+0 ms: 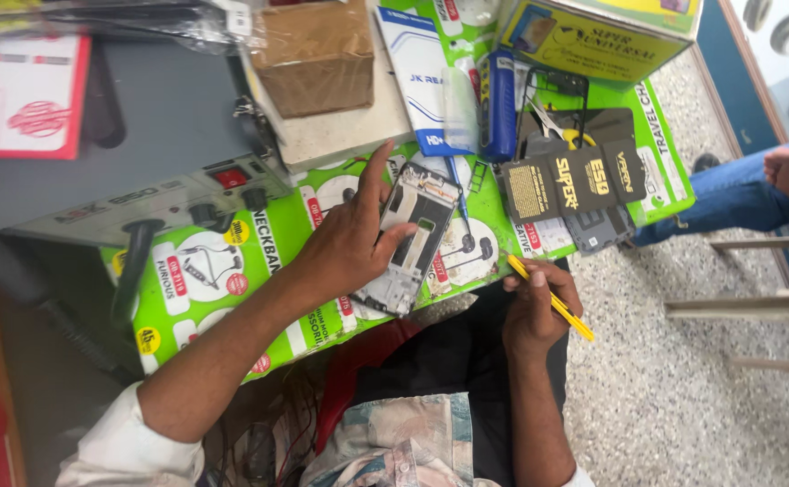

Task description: The person disassembles a mobile phone chassis using a screwdriver and a utility knife. They remove the back cover and internal components, then strip the insulation from red and white wires using the knife. Finally, they use a screwdriver to adjust connections on a small circuit board.

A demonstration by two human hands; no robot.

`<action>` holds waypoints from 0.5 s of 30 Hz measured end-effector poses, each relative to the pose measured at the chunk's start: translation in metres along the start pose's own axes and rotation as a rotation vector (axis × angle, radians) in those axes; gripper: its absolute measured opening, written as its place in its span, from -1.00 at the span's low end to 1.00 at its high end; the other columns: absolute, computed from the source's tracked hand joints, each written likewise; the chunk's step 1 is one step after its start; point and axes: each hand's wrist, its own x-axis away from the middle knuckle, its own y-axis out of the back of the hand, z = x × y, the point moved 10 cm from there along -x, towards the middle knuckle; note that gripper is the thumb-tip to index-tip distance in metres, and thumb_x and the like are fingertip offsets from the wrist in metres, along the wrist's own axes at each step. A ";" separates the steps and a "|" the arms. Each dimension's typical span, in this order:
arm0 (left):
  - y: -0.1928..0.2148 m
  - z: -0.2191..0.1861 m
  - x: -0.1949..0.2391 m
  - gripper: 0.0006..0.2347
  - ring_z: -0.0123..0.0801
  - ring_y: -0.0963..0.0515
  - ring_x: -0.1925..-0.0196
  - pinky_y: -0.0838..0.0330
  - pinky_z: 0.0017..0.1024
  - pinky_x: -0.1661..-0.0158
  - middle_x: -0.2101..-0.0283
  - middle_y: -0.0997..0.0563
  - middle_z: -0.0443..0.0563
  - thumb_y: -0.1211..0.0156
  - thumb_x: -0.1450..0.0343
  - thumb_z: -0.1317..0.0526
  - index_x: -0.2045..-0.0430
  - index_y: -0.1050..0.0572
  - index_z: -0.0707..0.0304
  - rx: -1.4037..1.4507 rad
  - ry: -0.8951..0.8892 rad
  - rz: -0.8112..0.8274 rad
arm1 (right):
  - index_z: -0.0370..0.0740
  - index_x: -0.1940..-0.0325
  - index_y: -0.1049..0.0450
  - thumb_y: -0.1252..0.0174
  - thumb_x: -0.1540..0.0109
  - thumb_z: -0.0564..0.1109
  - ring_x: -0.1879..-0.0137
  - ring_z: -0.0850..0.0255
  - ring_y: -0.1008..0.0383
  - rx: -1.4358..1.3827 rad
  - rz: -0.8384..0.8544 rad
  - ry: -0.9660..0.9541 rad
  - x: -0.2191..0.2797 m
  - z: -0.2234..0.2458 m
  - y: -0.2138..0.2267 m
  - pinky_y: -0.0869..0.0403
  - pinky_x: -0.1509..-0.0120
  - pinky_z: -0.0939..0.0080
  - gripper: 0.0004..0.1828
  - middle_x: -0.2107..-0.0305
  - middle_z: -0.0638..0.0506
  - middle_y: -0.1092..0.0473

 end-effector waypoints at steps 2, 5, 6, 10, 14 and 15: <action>0.005 0.010 -0.002 -0.26 -0.02 -0.66 0.28 -0.51 -0.16 0.20 0.11 -0.57 0.31 -0.20 -0.47 0.21 -0.47 0.17 0.30 0.108 0.128 0.025 | -0.43 0.06 -0.47 -0.11 -0.40 -0.25 0.25 0.16 -0.48 0.038 -0.032 0.025 0.001 0.010 -0.011 -0.48 0.08 0.24 -0.87 0.18 -0.27 -0.49; 0.015 0.020 0.015 -0.38 -0.17 -0.69 0.18 -0.54 -0.29 0.17 -0.03 -0.56 0.25 -0.12 -0.47 0.22 -0.44 -0.02 0.24 0.268 0.332 -0.057 | -0.34 0.10 -0.44 -0.11 -0.40 -0.24 0.29 0.20 -0.53 0.198 0.093 0.247 0.009 0.052 -0.062 -0.54 0.04 0.22 -0.92 0.20 -0.19 -0.51; 0.018 0.024 0.018 -0.42 -0.22 -0.70 0.13 -0.54 -0.33 0.16 -0.09 -0.54 0.22 -0.10 -0.47 0.22 -0.43 -0.08 0.22 0.315 0.386 -0.102 | -0.33 0.12 -0.45 -0.14 -0.39 -0.25 0.25 0.18 -0.56 0.279 0.210 0.343 0.007 0.070 -0.087 -0.54 0.04 0.22 -0.93 0.23 -0.16 -0.52; 0.020 0.008 0.087 -0.50 -0.29 -0.45 -0.35 -0.36 -0.42 -0.28 -0.33 -0.44 0.21 -0.09 -0.51 0.32 -0.39 -0.21 0.42 0.785 0.148 -0.332 | -0.33 0.19 -0.52 -0.21 -0.32 -0.31 0.23 0.17 -0.58 0.449 0.506 0.418 -0.018 0.085 -0.163 -0.51 0.07 0.22 -0.99 0.33 -0.10 -0.55; 0.007 0.018 0.202 -0.52 -0.32 -0.38 0.01 -0.21 -0.41 0.04 0.04 -0.47 0.14 -0.18 -0.36 0.42 -0.25 -0.41 0.44 0.674 0.421 -0.298 | -0.34 0.11 -0.50 -0.12 -0.34 -0.36 0.24 0.21 -0.54 0.358 0.482 0.444 -0.030 0.071 -0.194 -0.52 0.07 0.24 -0.92 0.34 -0.11 -0.49; 0.004 0.024 0.232 -0.51 -0.29 -0.30 0.37 -0.14 -0.31 0.34 0.34 -0.40 0.11 -0.22 -0.31 0.45 -0.20 -0.47 0.44 0.611 0.596 -0.273 | -0.38 0.05 -0.51 -0.06 -0.32 -0.41 0.23 0.19 -0.54 0.526 0.470 0.648 -0.024 0.077 -0.198 -0.51 0.09 0.24 -0.84 0.33 -0.16 -0.46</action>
